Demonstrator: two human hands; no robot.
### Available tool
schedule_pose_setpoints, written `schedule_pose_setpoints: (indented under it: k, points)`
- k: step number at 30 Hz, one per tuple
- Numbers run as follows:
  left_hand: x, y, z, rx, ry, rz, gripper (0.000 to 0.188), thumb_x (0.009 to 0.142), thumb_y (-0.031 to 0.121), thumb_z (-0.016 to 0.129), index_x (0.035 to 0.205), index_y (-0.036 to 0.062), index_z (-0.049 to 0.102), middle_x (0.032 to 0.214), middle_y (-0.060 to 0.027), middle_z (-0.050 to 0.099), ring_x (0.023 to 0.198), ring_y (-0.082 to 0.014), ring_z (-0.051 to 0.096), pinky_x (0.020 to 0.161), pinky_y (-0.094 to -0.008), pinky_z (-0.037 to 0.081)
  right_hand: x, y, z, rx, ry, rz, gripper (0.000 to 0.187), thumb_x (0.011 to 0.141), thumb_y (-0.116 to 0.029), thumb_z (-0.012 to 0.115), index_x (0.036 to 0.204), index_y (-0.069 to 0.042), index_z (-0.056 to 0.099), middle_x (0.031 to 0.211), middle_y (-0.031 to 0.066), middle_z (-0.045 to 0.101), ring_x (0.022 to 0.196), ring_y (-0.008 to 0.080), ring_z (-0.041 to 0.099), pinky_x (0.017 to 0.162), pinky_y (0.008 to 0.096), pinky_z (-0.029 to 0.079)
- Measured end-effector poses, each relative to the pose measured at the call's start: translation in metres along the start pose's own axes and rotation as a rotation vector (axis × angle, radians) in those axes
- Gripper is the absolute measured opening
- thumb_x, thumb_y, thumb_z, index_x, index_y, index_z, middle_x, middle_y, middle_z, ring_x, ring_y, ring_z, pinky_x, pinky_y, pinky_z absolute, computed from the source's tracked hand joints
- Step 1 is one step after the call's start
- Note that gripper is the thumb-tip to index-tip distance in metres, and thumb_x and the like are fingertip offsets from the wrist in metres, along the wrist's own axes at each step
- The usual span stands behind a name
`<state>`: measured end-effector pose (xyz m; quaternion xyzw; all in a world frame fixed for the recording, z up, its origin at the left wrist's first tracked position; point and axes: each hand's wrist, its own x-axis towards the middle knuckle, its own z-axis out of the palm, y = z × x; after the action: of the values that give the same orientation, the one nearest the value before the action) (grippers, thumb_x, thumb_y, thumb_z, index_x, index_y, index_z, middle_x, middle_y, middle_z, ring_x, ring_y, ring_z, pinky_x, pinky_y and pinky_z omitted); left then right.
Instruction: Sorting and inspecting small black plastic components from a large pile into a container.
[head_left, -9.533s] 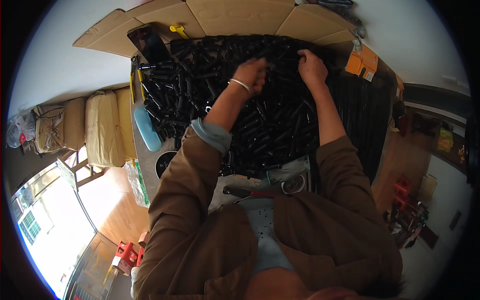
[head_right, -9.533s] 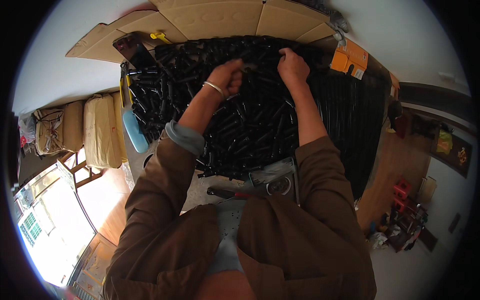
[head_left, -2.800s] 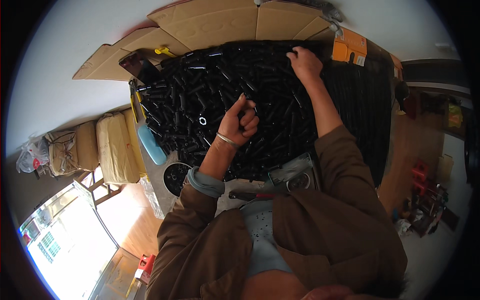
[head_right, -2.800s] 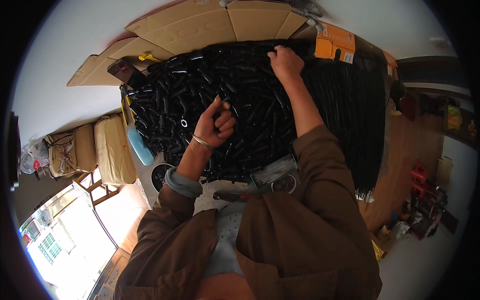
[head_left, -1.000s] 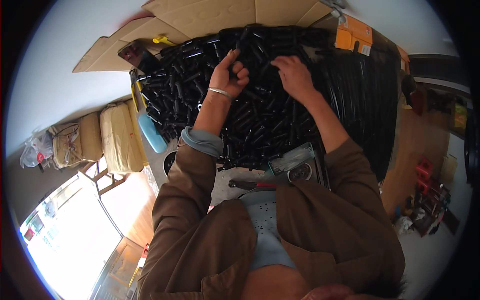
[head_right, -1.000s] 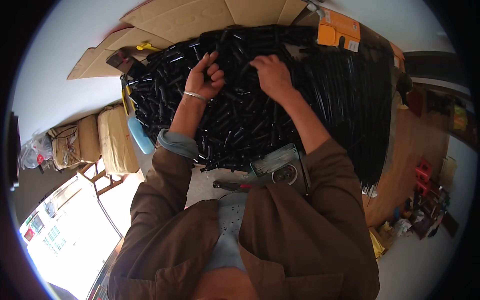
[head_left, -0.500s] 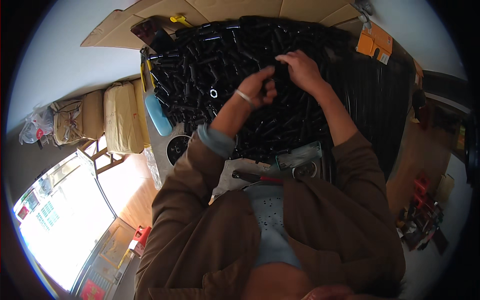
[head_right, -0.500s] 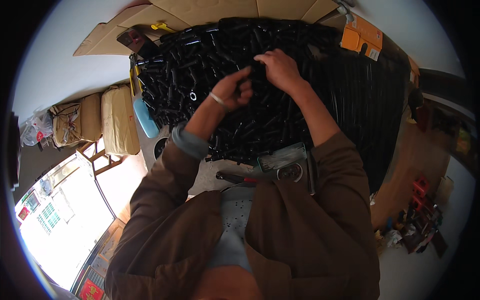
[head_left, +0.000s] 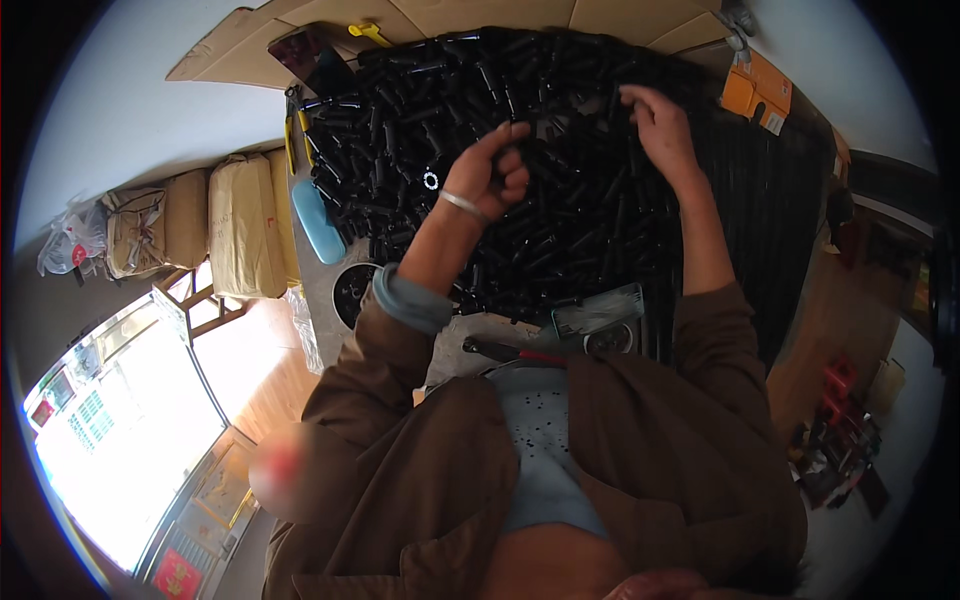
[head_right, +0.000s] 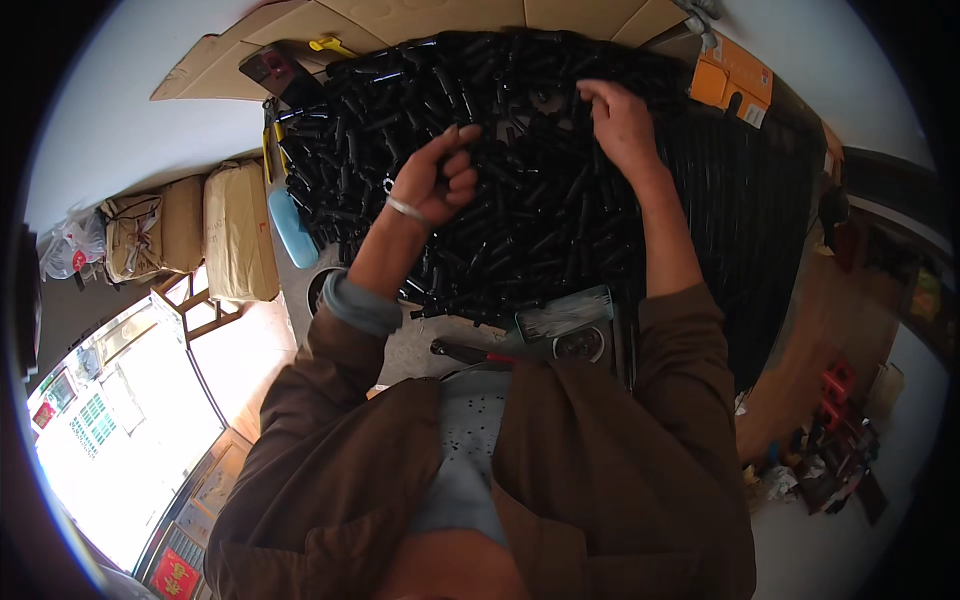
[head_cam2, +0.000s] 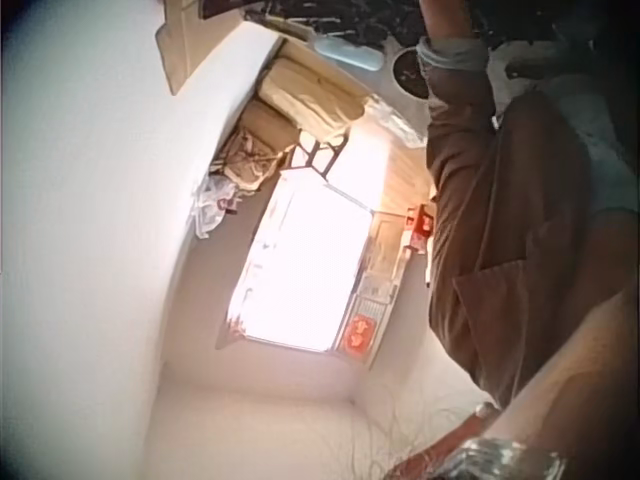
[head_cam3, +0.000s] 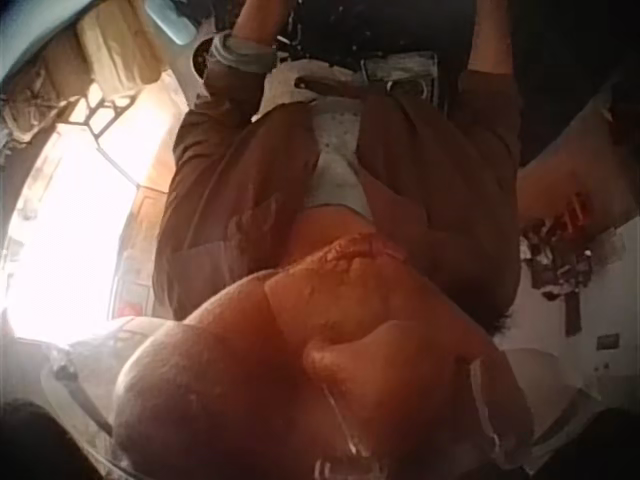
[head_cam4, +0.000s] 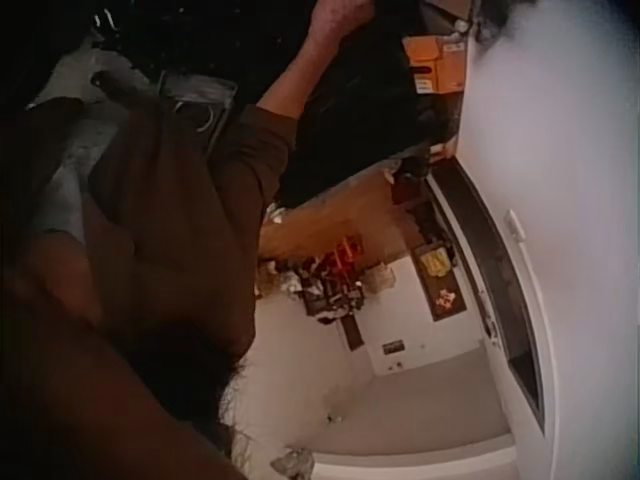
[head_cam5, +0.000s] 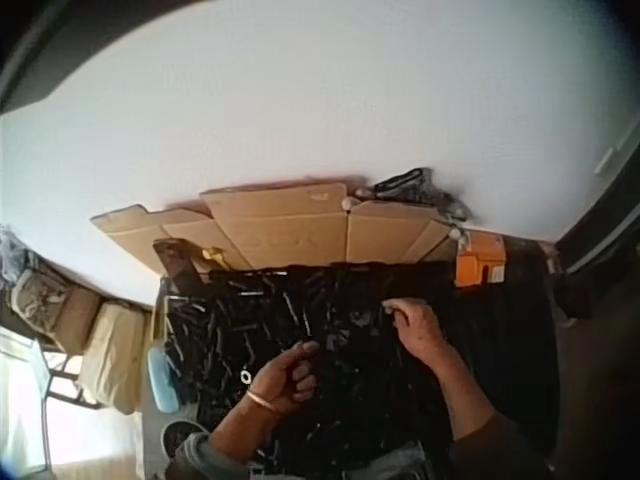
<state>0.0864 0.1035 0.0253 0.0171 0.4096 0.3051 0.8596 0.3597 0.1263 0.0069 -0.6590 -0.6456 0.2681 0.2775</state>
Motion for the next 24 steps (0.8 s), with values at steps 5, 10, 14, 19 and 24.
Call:
schedule_pose_setpoints:
  k: [5, 10, 14, 19, 24]
  points:
    - [-0.054, -0.036, -0.023, -0.016, -0.103, -0.091, 0.029, 0.099, 0.03, 0.046, 0.117, 0.0091, 0.052, 0.058, 0.0048, 0.028, 0.048, -0.0083, 0.029, 0.04, -0.0212, 0.022, -0.055, -0.038, 0.002, 0.092, -0.182, 0.127, 0.024, 0.093, -0.007, 0.052, 0.114, -0.008, 0.064, 0.096, 0.0066, 0.067, 0.073, 0.0117, 0.061, 0.068, 0.0253, 0.05]
    - [-0.067, -0.044, -0.041, 0.011, -0.047, -0.143, 0.034, 0.097, 0.032, 0.047, 0.116, 0.0048, 0.053, 0.058, 0.0038, 0.03, 0.048, -0.009, 0.032, 0.041, -0.0218, 0.022, -0.059, -0.036, 0.012, -0.033, -0.126, 0.018, 0.021, 0.092, -0.009, 0.055, 0.111, -0.009, 0.065, 0.096, 0.0063, 0.067, 0.076, 0.0141, 0.064, 0.067, 0.0262, 0.05]
    - [-0.061, -0.04, -0.019, -0.009, -0.188, -0.145, 0.034, 0.098, 0.033, 0.046, 0.116, 0.0046, 0.053, 0.06, 0.0024, 0.033, 0.052, -0.0109, 0.035, 0.043, -0.0231, 0.024, -0.022, -0.025, 0.027, -0.308, -0.017, -0.127, 0.018, 0.088, -0.012, 0.058, 0.105, -0.011, 0.066, 0.095, 0.0065, 0.066, 0.08, 0.023, 0.066, 0.069, 0.0323, 0.052]
    - [-0.049, -0.046, -0.004, -0.168, -0.278, -0.101, 0.042, 0.098, 0.037, 0.043, 0.122, 0.0034, 0.051, 0.084, -0.0062, 0.054, 0.081, -0.0246, 0.054, 0.068, -0.035, 0.045, 0.002, -0.009, 0.047, -0.585, -0.128, -0.164, 0.019, 0.084, -0.011, 0.059, 0.101, -0.013, 0.067, 0.093, 0.0073, 0.065, 0.081, 0.0279, 0.065, 0.07, 0.0371, 0.053]
    - [-0.027, -0.052, -0.019, -0.49, -0.425, -0.062, 0.047, 0.098, 0.037, 0.04, 0.128, 0.0021, 0.046, 0.13, -0.0161, 0.05, 0.125, -0.0373, 0.044, 0.105, -0.0498, 0.036, 0.004, -0.01, 0.042, -0.558, -0.15, -0.122, 0.021, 0.083, -0.013, 0.059, 0.102, -0.013, 0.066, 0.097, 0.0097, 0.065, 0.087, 0.0293, 0.065, 0.072, 0.0379, 0.052]
